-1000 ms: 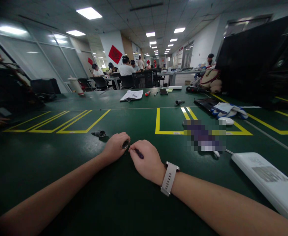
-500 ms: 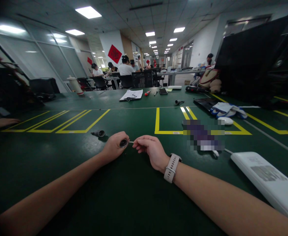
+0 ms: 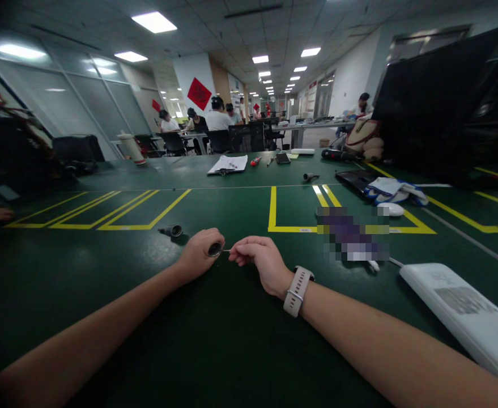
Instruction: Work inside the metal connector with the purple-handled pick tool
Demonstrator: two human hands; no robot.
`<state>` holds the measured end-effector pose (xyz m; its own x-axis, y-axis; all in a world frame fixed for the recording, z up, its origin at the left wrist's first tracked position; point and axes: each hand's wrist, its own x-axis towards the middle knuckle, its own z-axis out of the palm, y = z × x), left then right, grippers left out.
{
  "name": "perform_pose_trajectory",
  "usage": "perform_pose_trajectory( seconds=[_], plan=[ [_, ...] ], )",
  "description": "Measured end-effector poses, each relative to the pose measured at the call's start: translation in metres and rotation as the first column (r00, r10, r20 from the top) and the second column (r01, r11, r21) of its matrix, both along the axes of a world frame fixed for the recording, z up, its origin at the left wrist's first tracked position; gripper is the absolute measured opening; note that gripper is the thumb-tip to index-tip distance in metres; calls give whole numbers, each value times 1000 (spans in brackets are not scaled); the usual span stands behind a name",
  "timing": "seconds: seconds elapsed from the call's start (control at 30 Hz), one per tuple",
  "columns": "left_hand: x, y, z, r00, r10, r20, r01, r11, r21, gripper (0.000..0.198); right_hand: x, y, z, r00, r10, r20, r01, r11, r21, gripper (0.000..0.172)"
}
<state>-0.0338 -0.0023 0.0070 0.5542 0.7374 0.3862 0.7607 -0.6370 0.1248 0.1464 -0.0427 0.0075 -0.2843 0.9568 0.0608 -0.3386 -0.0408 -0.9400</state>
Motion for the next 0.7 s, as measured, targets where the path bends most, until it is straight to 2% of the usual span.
perform_pose_trajectory(
  seconds=[0.1,0.2,0.27,0.33,0.4,0.43,0.47,0.53,0.63,0.7],
  plan=[
    [-1,3,-2,997,-18,74,20,999,-34,12,1,1,-2,1000,12,-17,-12,1000,-4,11],
    [-1,6,-4,999,19,50,-18,1000,-22,12,3,-3,-1,994,-37,98,19,985,171,14],
    [1,6,-5,999,49,-9,-49,999,3,11,3,-7,0,953,-137,271,27,927,373,16],
    [4,5,-4,994,78,-82,-75,997,36,9,2,-13,2,868,-271,415,-11,827,562,15],
    [6,3,-3,983,96,-156,-86,994,69,9,-1,-17,3,797,-358,487,-73,744,665,15],
    [7,2,-2,977,96,-190,-82,993,81,10,-2,-18,4,777,-373,508,-98,725,682,16],
    [8,1,-1,972,89,-218,-71,993,90,10,-2,-18,4,768,-372,522,-110,726,679,16],
    [8,-1,0,966,66,-251,-43,995,95,11,-1,-16,6,792,-321,518,-90,779,620,16],
    [4,-1,0,976,34,-216,-18,997,77,12,3,-7,6,903,-139,406,-41,914,404,17],
    [1,0,-1,989,22,-145,-14,999,50,12,5,-1,4,966,-41,254,-25,968,250,17]
  ],
)
